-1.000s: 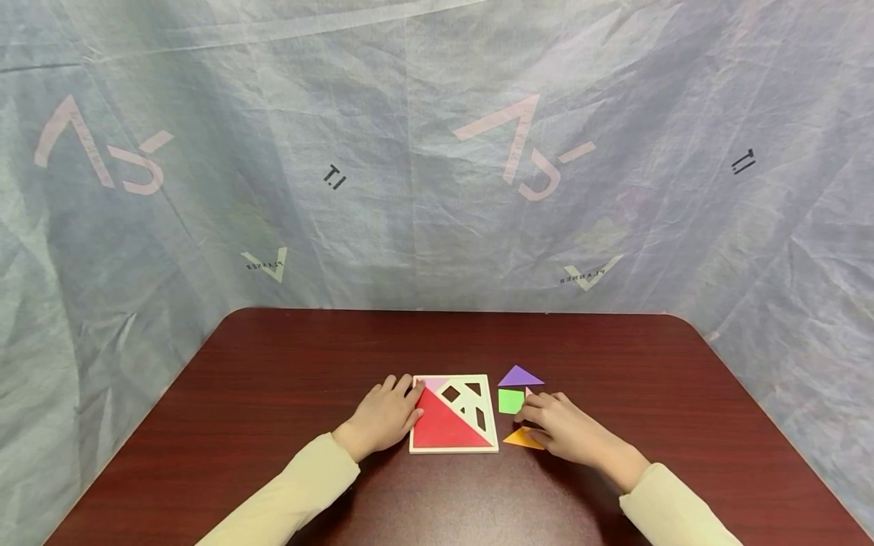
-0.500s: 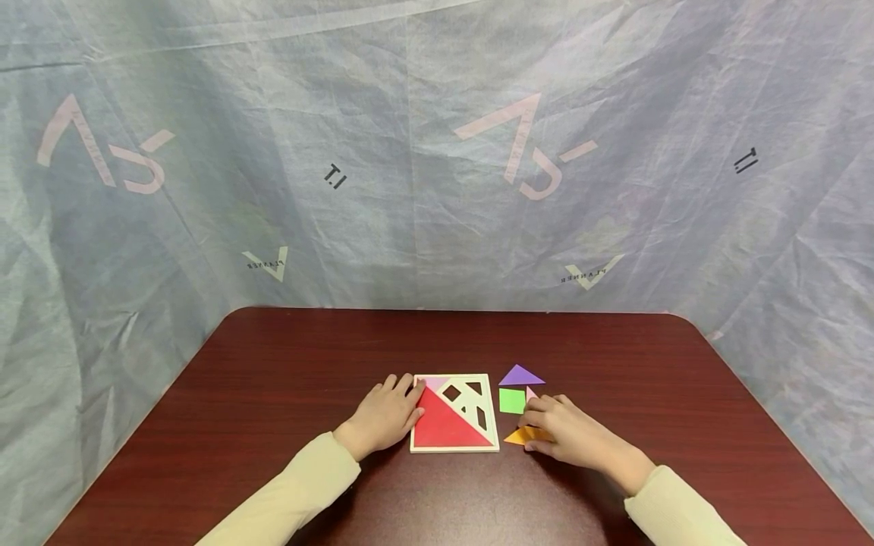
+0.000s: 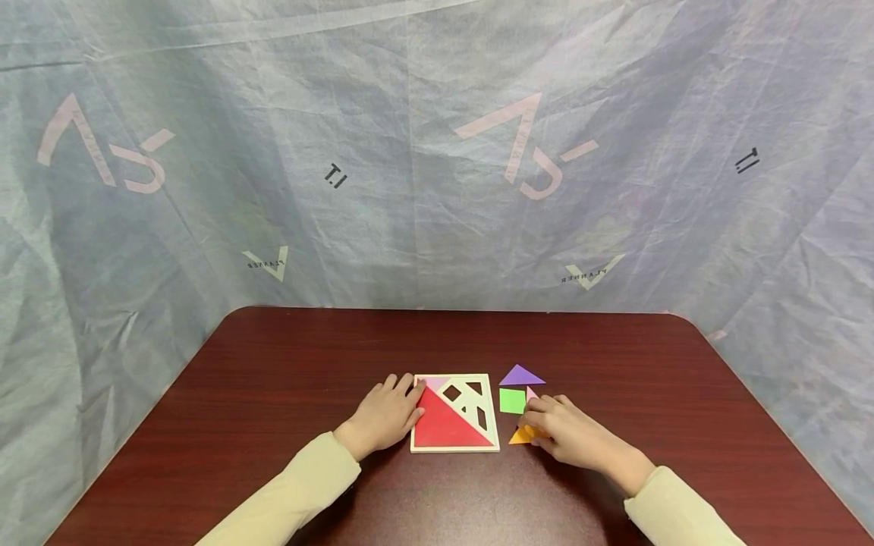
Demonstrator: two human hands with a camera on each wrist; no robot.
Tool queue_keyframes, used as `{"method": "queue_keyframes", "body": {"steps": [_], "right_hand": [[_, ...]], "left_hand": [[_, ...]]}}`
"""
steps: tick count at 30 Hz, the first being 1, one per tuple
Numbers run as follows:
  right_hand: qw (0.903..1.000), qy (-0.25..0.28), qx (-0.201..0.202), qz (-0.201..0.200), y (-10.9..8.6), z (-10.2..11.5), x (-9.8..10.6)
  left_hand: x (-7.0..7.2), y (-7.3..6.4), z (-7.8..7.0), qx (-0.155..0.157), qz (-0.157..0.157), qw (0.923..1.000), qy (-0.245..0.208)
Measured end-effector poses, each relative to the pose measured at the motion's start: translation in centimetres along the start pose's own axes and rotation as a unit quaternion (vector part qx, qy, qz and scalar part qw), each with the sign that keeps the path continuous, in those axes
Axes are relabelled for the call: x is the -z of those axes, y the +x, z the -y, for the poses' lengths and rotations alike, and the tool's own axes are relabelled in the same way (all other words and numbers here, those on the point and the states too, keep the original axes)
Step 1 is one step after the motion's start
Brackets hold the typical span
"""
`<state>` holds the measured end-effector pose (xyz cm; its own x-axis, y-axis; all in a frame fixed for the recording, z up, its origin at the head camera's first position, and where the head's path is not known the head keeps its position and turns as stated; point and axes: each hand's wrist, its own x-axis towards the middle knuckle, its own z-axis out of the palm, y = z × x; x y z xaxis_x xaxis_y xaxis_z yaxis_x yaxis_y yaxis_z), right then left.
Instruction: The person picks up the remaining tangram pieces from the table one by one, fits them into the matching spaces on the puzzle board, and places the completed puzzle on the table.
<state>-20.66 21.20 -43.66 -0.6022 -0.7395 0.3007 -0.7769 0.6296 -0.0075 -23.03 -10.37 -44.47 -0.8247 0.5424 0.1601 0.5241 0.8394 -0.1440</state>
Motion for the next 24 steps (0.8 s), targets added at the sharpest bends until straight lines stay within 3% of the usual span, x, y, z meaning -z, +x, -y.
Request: {"method": "queue_keyframes", "body": {"steps": [24], "right_hand": [[0.9996,0.019,-0.016,0.010,-0.10,-0.06,0.29]], "left_hand": [[-0.15,0.01,-0.05,0.001,0.000,1.0000,-0.005]]}}
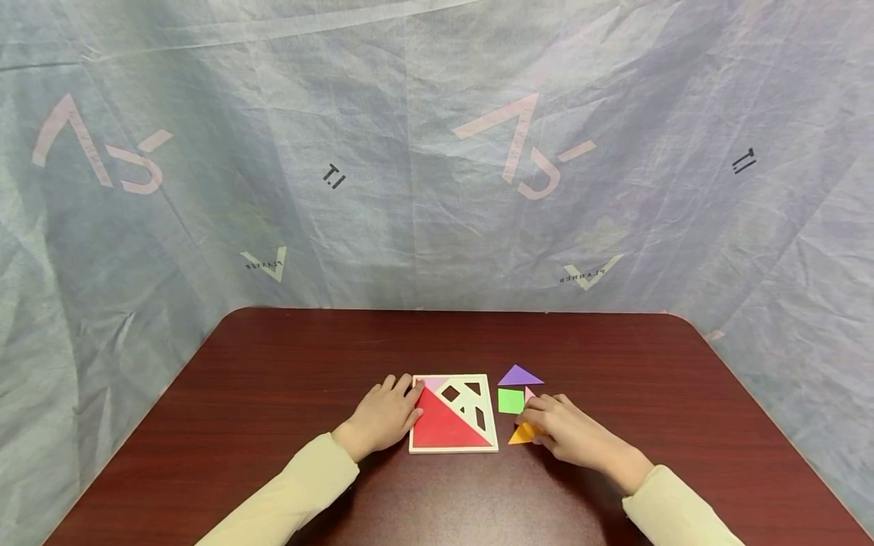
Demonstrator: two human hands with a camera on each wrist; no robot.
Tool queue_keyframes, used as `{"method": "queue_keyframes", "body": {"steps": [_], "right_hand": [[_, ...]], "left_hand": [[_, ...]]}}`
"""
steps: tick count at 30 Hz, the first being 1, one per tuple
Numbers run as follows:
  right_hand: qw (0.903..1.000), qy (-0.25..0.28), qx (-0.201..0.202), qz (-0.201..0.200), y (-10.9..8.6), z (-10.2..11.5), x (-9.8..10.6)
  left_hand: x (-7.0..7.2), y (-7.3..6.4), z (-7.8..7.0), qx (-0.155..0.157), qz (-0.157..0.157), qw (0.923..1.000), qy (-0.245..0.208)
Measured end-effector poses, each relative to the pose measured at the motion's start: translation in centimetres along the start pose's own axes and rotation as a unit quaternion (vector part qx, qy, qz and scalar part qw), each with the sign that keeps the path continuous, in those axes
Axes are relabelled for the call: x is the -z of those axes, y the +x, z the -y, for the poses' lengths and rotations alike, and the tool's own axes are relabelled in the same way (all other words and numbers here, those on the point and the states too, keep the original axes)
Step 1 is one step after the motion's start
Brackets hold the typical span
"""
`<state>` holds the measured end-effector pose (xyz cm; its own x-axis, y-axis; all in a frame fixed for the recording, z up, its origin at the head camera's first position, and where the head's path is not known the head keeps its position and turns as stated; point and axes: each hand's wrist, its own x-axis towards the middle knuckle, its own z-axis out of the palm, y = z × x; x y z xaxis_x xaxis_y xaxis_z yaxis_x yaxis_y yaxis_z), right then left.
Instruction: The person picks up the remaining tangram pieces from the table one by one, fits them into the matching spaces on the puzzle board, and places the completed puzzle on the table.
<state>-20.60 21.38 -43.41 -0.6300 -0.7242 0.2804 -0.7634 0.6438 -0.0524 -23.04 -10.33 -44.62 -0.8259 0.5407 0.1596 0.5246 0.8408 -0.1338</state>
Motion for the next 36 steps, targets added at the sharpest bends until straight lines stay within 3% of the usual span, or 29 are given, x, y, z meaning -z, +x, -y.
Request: {"method": "queue_keyframes", "body": {"steps": [26,36], "right_hand": [[0.9999,-0.004,-0.009,-0.001,0.21,0.13,-0.01],[0.9998,-0.014,0.006,-0.015,0.22,0.06,0.05]], "left_hand": [[-0.02,0.03,0.10,-0.001,0.002,1.0000,0.000],[0.10,-0.03,0.07,-0.003,0.002,1.0000,0.001]]}}
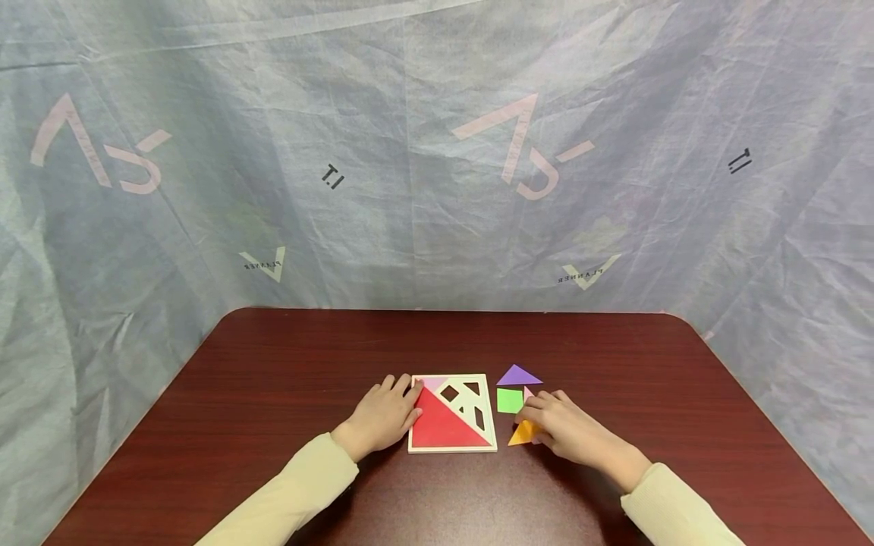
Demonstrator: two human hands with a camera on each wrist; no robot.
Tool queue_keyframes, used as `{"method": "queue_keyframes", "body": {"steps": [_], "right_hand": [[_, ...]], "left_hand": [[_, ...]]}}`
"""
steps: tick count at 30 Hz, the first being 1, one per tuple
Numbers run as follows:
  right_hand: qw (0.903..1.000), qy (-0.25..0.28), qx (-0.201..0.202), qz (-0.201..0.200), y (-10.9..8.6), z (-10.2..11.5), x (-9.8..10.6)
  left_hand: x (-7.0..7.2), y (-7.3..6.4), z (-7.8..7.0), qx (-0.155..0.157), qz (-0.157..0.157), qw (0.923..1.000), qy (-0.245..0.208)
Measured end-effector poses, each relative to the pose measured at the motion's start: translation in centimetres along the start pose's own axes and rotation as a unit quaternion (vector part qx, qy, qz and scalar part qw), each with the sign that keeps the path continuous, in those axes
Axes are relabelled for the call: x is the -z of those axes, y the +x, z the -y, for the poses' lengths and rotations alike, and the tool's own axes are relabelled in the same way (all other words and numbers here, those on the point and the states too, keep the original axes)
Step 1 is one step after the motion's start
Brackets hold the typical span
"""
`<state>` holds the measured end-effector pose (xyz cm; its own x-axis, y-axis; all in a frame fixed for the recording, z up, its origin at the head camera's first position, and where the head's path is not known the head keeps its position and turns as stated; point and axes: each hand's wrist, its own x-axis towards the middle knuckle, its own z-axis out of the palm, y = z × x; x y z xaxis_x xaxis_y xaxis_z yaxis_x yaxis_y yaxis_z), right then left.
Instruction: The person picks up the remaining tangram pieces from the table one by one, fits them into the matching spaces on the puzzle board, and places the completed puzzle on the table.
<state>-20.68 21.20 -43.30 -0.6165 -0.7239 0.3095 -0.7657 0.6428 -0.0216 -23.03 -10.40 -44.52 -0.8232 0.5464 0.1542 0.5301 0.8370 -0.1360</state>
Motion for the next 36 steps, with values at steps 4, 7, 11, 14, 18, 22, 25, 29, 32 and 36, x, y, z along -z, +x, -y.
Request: {"method": "queue_keyframes", "body": {"steps": [4,7,11,14,18,22,25,29,32,36], "right_hand": [[0.9997,-0.005,0.013,-0.021,0.06,-0.18,-0.10],[0.9993,-0.012,0.020,-0.031,0.10,-0.29,-0.16],[0.9987,-0.017,0.027,-0.041,0.20,-0.32,-0.16],[0.9978,-0.017,0.034,-0.053,0.28,-0.33,-0.17],[0.9972,-0.013,0.041,-0.061,0.35,-0.36,-0.17],[0.9971,-0.009,0.044,-0.062,0.44,-0.38,-0.16],[0.9972,-0.006,0.043,-0.061,0.53,-0.38,-0.16],[0.9974,-0.006,0.042,-0.058,0.62,-0.37,-0.11],[0.9973,-0.009,0.043,-0.059,0.68,-0.34,-0.03],[0.9968,-0.013,0.048,-0.063,0.81,-0.30,0.08]], "left_hand": [[-0.10,-0.01,0.01,0.001,0.001,1.0000,-0.001],[-0.08,-0.01,0.00,0.002,0.002,1.0000,-0.004],[0.01,-0.03,-0.02,0.003,0.001,1.0000,-0.008],[-0.03,-0.06,-0.01,0.001,-0.002,1.0000,-0.007],[-0.02,-0.08,0.00,0.001,-0.005,1.0000,-0.006],[0.03,-0.06,0.00,0.000,-0.009,0.9999,-0.006],[0.06,-0.07,-0.01,0.000,-0.011,0.9999,-0.005],[0.13,-0.07,-0.03,0.000,-0.009,1.0000,-0.003],[0.08,-0.05,-0.02,-0.001,-0.009,1.0000,-0.002],[-0.06,-0.02,0.01,-0.001,-0.009,1.0000,-0.001]]}}
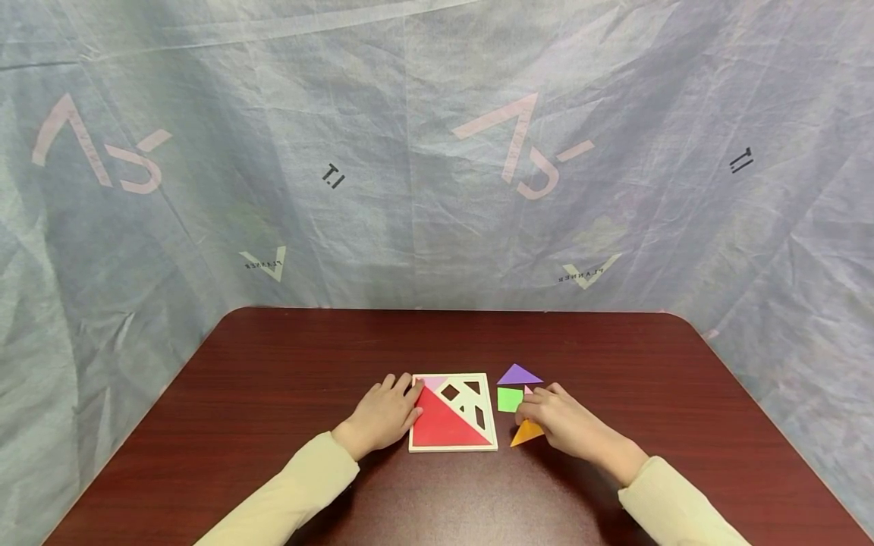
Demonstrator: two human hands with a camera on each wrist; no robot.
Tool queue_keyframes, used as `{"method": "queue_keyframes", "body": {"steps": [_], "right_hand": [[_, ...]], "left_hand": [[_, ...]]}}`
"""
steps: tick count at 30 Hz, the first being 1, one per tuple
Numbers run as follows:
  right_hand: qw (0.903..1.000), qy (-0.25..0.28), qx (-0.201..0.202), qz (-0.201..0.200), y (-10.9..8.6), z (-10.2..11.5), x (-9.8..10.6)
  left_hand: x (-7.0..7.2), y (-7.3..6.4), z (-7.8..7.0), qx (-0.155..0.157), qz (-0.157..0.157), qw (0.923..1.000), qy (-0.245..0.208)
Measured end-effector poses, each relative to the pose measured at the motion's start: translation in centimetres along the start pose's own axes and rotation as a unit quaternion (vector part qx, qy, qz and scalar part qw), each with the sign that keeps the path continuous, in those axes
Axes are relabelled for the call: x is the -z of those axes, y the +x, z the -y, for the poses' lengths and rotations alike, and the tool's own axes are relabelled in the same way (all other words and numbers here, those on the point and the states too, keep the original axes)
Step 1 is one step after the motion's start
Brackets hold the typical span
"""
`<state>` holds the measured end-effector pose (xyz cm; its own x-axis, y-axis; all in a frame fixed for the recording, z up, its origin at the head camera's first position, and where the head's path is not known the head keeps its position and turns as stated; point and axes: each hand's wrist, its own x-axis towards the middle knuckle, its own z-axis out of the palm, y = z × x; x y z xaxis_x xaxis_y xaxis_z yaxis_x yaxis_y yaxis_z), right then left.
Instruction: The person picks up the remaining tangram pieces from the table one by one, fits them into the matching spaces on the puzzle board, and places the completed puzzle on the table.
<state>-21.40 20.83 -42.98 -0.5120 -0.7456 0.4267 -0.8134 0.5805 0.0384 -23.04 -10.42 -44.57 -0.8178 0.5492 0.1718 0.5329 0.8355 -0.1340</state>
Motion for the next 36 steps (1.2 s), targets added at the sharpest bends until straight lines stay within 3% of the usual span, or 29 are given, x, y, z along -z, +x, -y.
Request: {"method": "queue_keyframes", "body": {"steps": [13,36], "right_hand": [[0.9998,-0.018,0.008,-0.002,0.8,0.2,0.1],[0.9993,-0.022,0.027,0.015,3.2,0.7,-0.1]], "left_hand": [[0.2,0.0,-0.2,-0.006,-0.012,0.9999,0.006],[0.3,0.0,-0.1,-0.002,-0.001,1.0000,0.009]]}}
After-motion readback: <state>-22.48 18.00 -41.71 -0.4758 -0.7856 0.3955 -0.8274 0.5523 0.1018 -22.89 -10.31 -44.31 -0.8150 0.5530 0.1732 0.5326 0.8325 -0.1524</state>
